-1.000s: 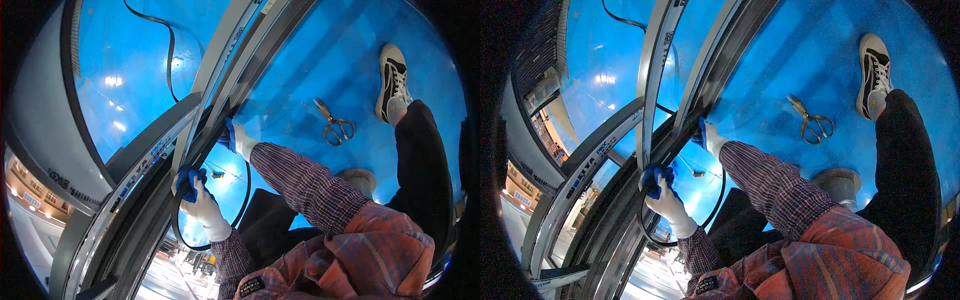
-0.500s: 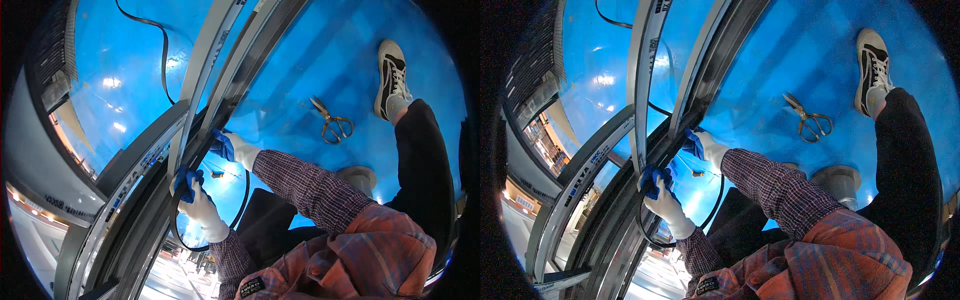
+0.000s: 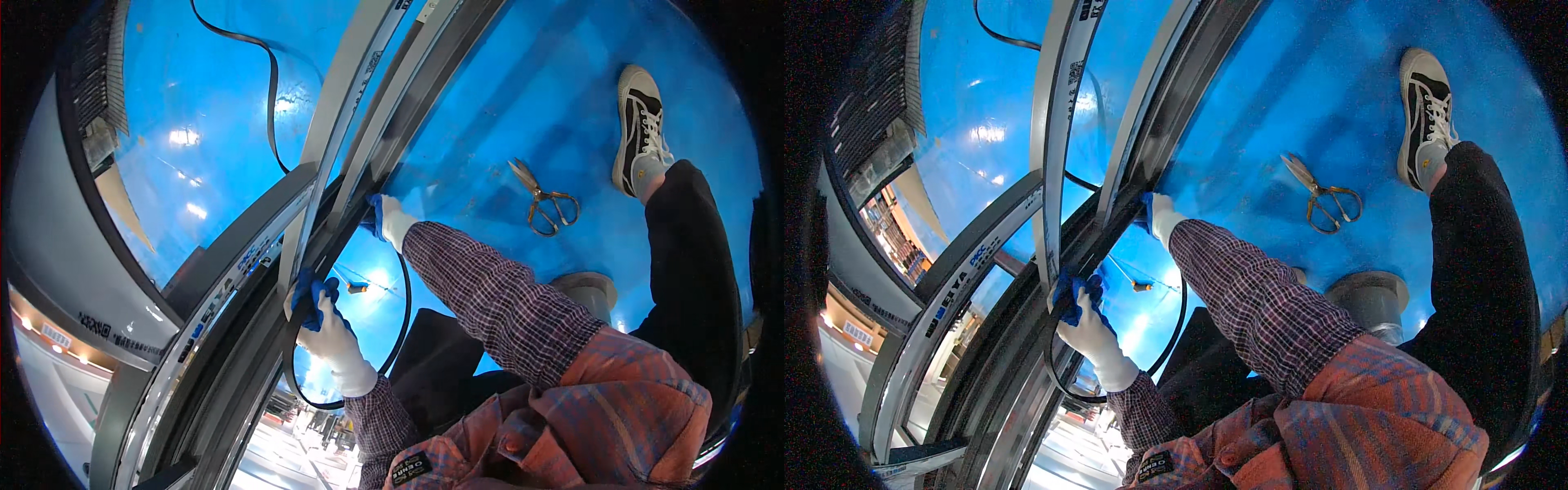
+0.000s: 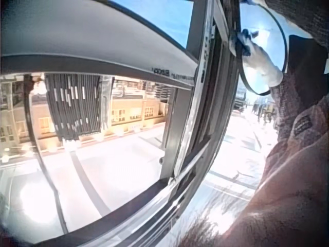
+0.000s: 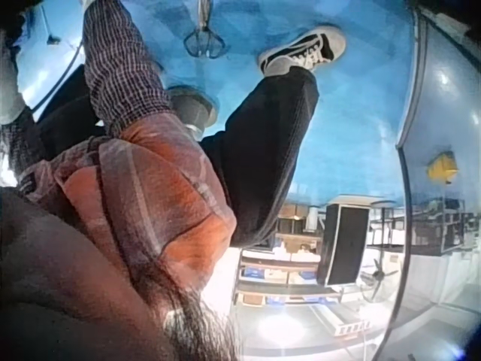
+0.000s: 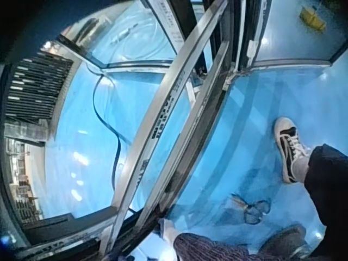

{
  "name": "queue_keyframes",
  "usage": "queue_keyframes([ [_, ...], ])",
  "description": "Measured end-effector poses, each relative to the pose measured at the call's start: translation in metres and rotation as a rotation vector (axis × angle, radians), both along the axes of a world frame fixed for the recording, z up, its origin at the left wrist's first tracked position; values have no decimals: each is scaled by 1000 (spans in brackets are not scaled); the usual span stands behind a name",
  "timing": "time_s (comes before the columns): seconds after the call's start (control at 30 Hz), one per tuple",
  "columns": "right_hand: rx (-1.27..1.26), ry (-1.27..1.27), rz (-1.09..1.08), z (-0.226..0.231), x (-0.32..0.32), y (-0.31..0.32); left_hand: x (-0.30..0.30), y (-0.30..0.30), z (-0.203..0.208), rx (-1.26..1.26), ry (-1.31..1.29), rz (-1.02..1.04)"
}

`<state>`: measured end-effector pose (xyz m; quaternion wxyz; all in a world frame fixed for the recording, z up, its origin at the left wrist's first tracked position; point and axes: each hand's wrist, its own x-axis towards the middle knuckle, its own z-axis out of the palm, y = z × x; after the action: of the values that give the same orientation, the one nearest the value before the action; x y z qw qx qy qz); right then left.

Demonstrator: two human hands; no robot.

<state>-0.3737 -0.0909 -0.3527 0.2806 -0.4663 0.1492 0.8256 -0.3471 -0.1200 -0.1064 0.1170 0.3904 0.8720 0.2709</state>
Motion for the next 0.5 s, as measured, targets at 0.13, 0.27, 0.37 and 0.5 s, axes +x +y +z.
queue_keyframes([
  [0.13,60,-73,44,2,1,-13,6,2,14,-5,-85,-20],
  [0.27,142,-179,79,7,15,-20,10,0,20,-54,-98,-30],
  [0.37,219,-275,100,16,41,-30,14,-2,27,-88,-89,-37],
  [0.5,343,-429,116,34,91,-39,25,2,38,-243,25,50],
])
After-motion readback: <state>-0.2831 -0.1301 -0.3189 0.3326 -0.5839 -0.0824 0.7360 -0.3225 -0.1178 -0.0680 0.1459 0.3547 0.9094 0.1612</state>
